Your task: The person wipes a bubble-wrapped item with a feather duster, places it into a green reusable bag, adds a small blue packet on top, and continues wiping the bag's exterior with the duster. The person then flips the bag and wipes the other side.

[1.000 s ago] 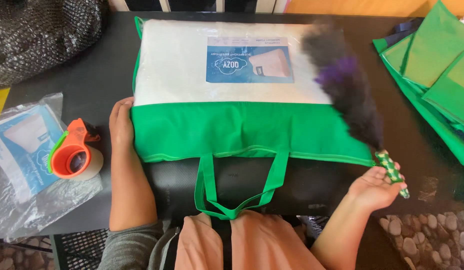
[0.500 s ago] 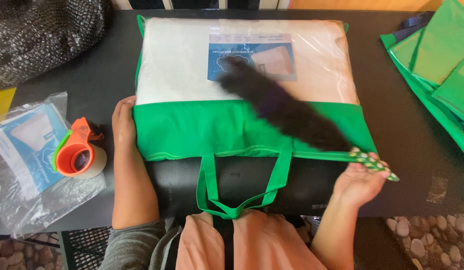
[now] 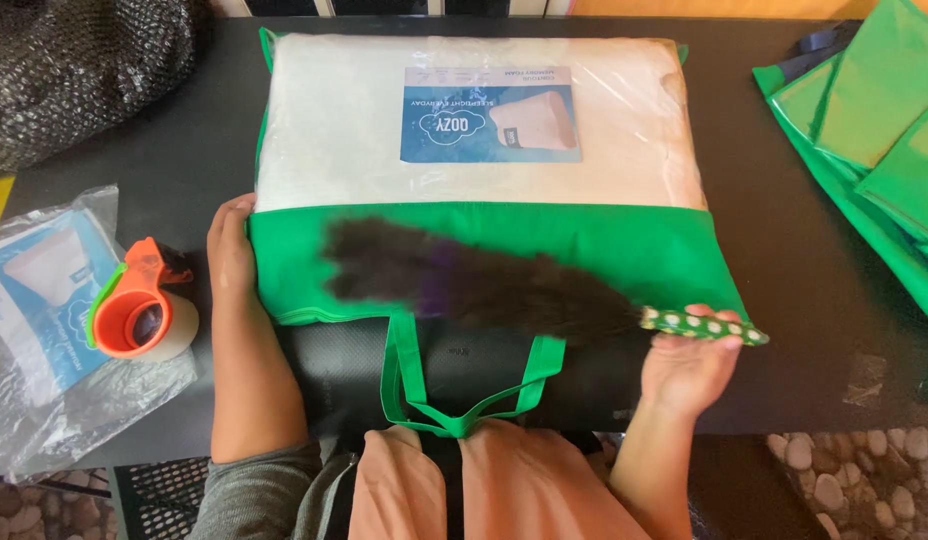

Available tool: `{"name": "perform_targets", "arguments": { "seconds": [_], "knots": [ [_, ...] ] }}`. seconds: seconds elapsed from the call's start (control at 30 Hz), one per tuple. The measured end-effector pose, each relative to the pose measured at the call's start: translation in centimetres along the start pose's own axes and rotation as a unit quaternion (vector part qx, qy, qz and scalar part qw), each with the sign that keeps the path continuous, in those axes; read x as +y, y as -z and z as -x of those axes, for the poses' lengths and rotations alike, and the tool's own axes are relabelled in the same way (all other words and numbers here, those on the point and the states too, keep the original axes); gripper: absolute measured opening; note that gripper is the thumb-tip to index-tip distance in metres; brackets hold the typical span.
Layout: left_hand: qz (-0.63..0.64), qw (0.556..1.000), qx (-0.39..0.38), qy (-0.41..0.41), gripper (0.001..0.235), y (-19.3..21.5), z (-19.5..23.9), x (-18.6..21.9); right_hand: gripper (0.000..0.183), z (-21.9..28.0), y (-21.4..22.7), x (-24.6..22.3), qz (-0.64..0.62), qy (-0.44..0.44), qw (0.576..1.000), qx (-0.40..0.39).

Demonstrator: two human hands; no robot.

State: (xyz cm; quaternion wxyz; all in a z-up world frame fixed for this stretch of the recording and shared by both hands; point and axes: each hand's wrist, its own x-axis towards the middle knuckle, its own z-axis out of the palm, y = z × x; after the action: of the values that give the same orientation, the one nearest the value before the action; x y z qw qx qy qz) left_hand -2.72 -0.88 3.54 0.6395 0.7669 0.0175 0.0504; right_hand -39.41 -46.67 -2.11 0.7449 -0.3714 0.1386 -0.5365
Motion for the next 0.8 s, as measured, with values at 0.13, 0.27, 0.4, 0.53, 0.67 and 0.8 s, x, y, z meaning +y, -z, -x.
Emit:
{"name": "perform_targets", "arguments": {
  "seconds": [0.13,0.27,0.4,0.53,0.67,0.8],
  "knots": [
    [-0.003,1.000,0.003,0.004,0.037,-0.2,1.2,2.2,0.039,-1.9,2.3,1.4,0.046,-0.008,0.999,0.017],
    [-0.052,0.997,-0.011,0.056,0.039,-0.3,1.9,3.9,0.045,-4.8,5.2,-1.6,0.041,0.120,0.982,0.136],
    [-0.051,0.997,-0.012,0.053,0.040,-0.5,2.4,4.6,0.045,-6.4,9.4,-3.9,0.004,0.240,0.924,0.298],
    [-0.049,0.999,-0.008,0.020,0.040,-0.2,1.4,2.9,0.083,-8.0,13.7,-4.1,0.002,0.029,0.975,0.219],
    [-0.149,0.977,-0.046,0.145,0.075,0.4,4.3,7.9,0.078,-8.2,8.5,-5.4,0.268,-0.178,0.947,0.006],
    [-0.228,0.941,-0.117,0.219,0.103,1.5,8.1,10.5,0.098,-7.3,3.6,-3.8,0.253,-0.152,0.930,-0.219]
  ]
}}
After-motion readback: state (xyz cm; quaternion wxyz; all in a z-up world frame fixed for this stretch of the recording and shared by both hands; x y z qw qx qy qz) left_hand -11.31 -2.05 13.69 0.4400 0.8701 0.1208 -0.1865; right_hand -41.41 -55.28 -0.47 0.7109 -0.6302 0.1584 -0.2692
